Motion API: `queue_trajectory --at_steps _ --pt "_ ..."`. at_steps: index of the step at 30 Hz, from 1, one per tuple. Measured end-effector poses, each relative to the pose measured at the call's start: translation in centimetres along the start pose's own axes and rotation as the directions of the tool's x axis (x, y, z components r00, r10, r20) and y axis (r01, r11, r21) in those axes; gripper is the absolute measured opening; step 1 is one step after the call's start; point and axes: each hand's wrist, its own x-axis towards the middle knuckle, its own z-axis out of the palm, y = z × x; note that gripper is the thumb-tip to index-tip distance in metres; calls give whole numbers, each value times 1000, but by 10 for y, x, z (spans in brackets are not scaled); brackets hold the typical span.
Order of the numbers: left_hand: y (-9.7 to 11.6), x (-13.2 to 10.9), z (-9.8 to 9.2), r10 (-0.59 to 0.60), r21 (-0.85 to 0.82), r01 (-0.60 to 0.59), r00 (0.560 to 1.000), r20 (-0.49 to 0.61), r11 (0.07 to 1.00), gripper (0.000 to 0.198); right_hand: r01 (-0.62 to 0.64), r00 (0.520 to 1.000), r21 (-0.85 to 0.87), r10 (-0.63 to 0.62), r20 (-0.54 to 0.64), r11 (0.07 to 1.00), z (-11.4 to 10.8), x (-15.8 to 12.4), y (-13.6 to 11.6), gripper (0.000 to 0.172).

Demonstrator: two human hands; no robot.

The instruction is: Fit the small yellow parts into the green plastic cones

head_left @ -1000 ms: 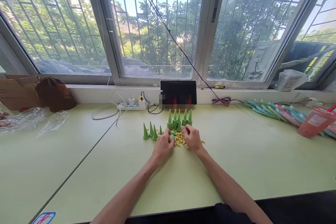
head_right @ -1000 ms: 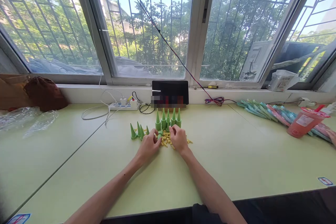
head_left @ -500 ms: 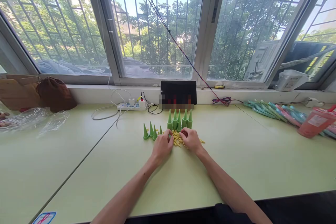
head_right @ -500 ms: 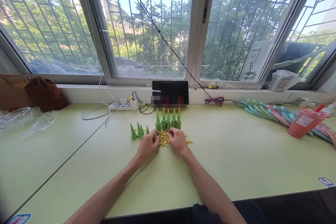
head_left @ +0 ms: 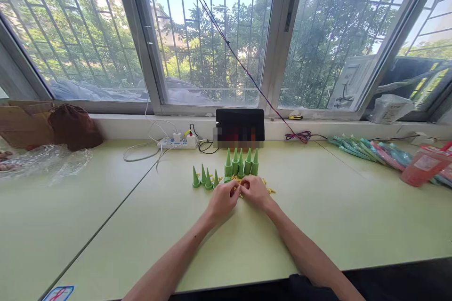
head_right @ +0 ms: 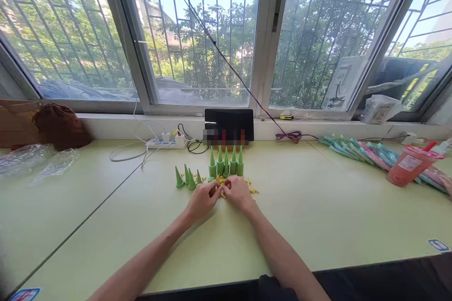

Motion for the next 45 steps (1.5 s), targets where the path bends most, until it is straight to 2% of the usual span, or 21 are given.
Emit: queue_trajectory --at_steps 7,27,38,45 --pt "0 -1 -1 14 -1 -14 1000 19 1000 22 -21 999 -43 23 41 999 -1 0 -1 10" --pt "-3 1 -1 -11 59 12 1000 -7 998 27 -24 999 42 25 -29 999 5 1 5 11" --pt "-5 1 -2 -51 135 46 998 29 990 20 10 998 106 -4 -59 994 1 1 -1 13" --pt "-5 1 -2 -32 117 28 999 38 993 21 6 998 105 1 -63 994 1 1 -2 15"
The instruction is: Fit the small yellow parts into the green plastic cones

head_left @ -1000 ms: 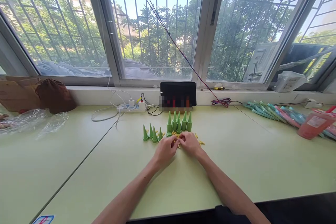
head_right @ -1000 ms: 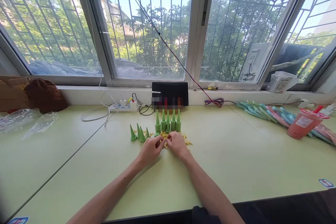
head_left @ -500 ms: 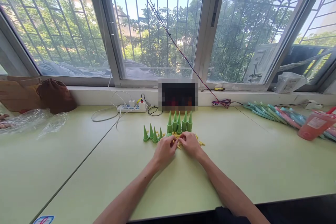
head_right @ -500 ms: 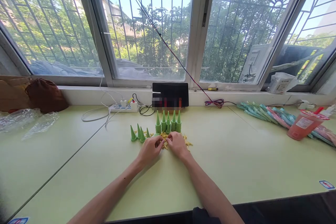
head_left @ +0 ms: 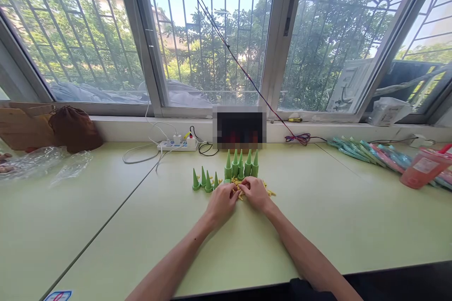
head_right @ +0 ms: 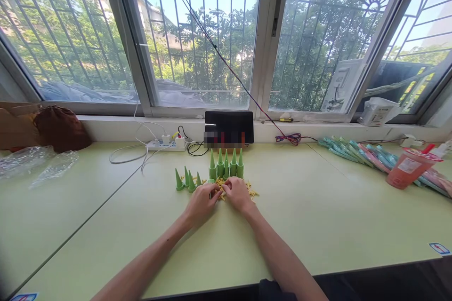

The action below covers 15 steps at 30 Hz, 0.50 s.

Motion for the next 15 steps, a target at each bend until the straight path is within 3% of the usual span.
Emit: queue_trajectory --at_steps 15 --pt "4 -2 0 78 -31 -78 997 8 996 24 -3 1000 20 3 13 1000 1 0 -1 18"
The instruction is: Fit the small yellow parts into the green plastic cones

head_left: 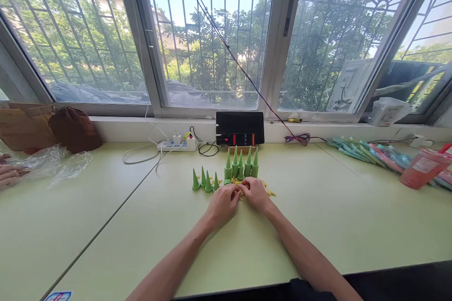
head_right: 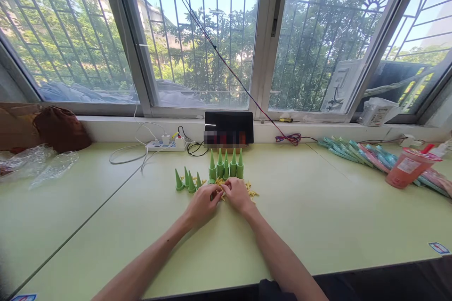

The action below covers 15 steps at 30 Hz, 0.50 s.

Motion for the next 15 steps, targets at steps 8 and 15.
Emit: queue_trajectory --at_steps 8,15 --pt "0 0 -1 -16 15 16 1000 -16 1000 27 10 1000 2 -10 2 1000 1 0 -1 16" --pt "1 0 -1 -19 0 19 1000 -19 1000 26 16 1000 -6 -16 0 1000 0 0 -1 17"
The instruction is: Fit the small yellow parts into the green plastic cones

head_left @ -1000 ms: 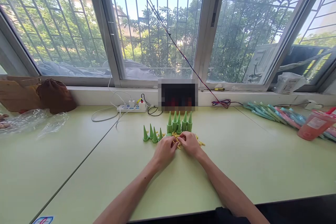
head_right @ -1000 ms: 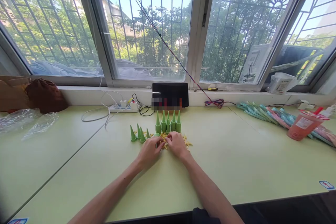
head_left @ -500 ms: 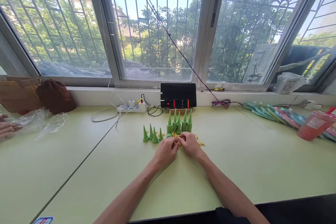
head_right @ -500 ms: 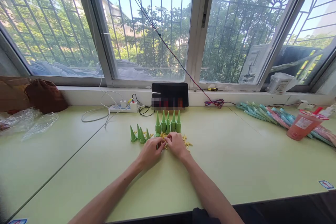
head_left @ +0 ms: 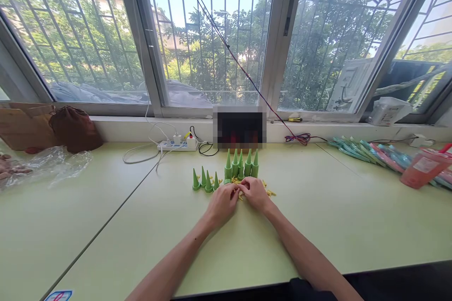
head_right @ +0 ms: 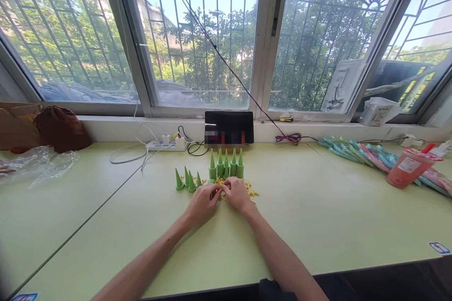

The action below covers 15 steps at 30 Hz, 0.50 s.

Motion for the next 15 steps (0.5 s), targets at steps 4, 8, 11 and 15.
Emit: queue_trajectory --at_steps 4,8,11,15 --pt "0 0 0 7 -20 -7 1000 -10 1000 24 13 1000 6 -13 -6 1000 1 0 1 19" --pt "-3 1 1 10 -31 -11 999 -35 999 23 18 1000 29 -17 -18 999 1 0 -1 21" --pt "-5 2 2 4 -29 -6 998 -60 1000 25 23 999 57 -22 -27 998 -1 1 -4 24" --pt "-4 4 1 -18 -81 9 994 -111 997 26 58 998 88 -56 -27 994 -3 1 -6 27"
